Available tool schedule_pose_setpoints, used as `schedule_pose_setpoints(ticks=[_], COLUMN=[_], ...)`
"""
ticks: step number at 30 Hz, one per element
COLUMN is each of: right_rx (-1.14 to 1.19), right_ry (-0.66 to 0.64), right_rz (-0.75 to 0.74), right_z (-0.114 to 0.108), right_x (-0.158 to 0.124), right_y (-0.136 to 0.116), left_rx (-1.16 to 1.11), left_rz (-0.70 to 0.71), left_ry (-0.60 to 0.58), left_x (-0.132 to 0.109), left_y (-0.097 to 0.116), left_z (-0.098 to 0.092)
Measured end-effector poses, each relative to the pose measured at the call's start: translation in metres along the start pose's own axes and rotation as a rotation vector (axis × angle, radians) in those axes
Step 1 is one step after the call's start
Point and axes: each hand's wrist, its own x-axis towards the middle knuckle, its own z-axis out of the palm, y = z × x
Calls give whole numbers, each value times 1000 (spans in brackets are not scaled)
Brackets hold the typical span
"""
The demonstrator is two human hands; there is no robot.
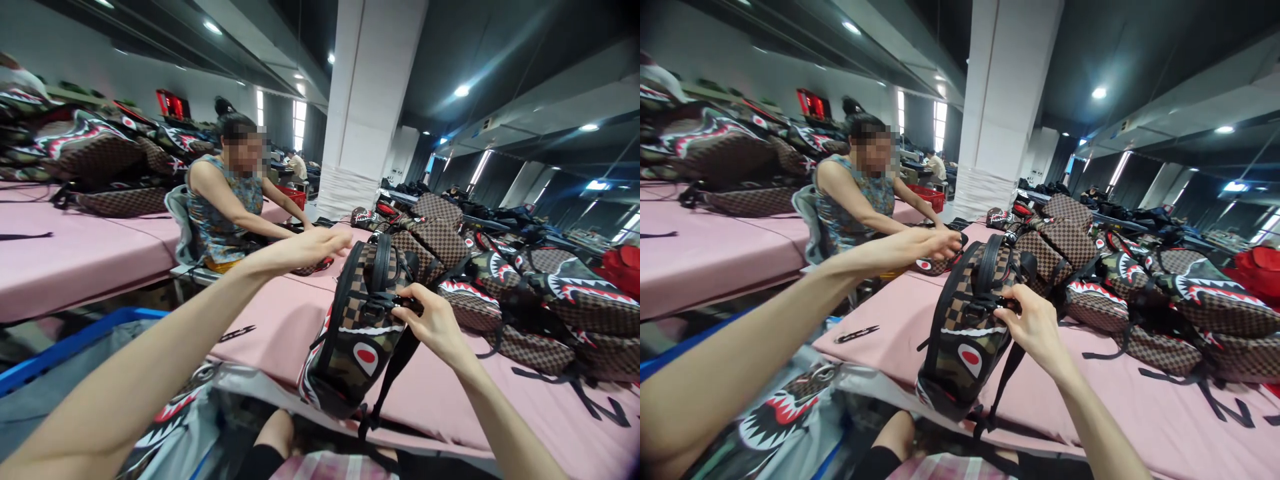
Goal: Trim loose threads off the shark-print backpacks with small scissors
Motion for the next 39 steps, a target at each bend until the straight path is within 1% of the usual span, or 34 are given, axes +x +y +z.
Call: schedule_pose_setpoints(ticks=[1, 3, 5, 6, 7, 8, 10, 12, 13, 15, 17, 18, 20, 21, 22, 25, 26, 27, 29, 30, 31, 33, 35, 37, 39], right_rx=[16, 34, 92, 147, 210, 277, 407, 524, 581, 689, 788, 834, 917, 959, 1004, 1116, 1134, 1142, 1133, 1119, 1101, 1050, 970, 861, 749], right_ry=[2, 6, -2, -2, 12, 37, 143, 305, 378, 468, 470, 450, 414, 407, 405, 410, 402, 389, 367, 361, 356, 343, 332, 340, 361], right_rz=[7, 24, 31, 33, 44, 68, 157, 266, 313, 384, 432, 448, 468, 477, 489, 538, 547, 545, 513, 493, 473, 449, 456, 467, 449], right_z=[2, 5, 3, 0, -4, -10, -21, -27, -27, -17, 4, 17, 40, 50, 57, 67, 67, 67, 65, 65, 63, 60, 54, 46, 38], right_x=[-1, -2, -4, -6, -9, -12, -18, -24, -26, -30, -34, -36, -38, -39, -40, -39, -39, -38, -38, -39, -39, -39, -38, -36, -33], right_y=[2, 2, 2, 3, 6, 11, 25, 45, 55, 71, 78, 78, 73, 70, 66, 62, 63, 64, 66, 67, 68, 69, 70, 71, 71], left_rx=[-59, -175, -287, -342, -392, -425, -411, -274, -178, -12, 88, 122, 207, 265, 332, 548, 617, 690, 849, 929, 1002, 1109, 1138, 1117, 1085], left_rz=[-21, -58, -93, -115, -141, -162, -177, -131, -88, 0, 77, 108, 171, 210, 260, 459, 517, 558, 559, 530, 489, 399, 325, 298, 316], left_ry=[-17, -58, -116, -146, -177, -211, -300, -361, -351, -246, -147, -134, -149, -133, -78, 249, 295, 283, 84, -8, -70, -107, -121, -124, -105], left_x=[5, 18, 32, 38, 44, 50, 61, 71, 75, 84, 89, 91, 91, 89, 86, 67, 59, 50, 36, 31, 29, 29, 32, 34, 35], left_y=[4, 13, 23, 28, 32, 35, 36, 30, 25, 15, 5, 2, -2, -2, -1, 8, 13, 18, 28, 33, 38, 45, 49, 48, 43], left_z=[7, 30, 55, 63, 69, 70, 61, 43, 34, 20, 13, 11, 11, 13, 15, 30, 37, 45, 63, 71, 79, 89, 94, 97, 98])
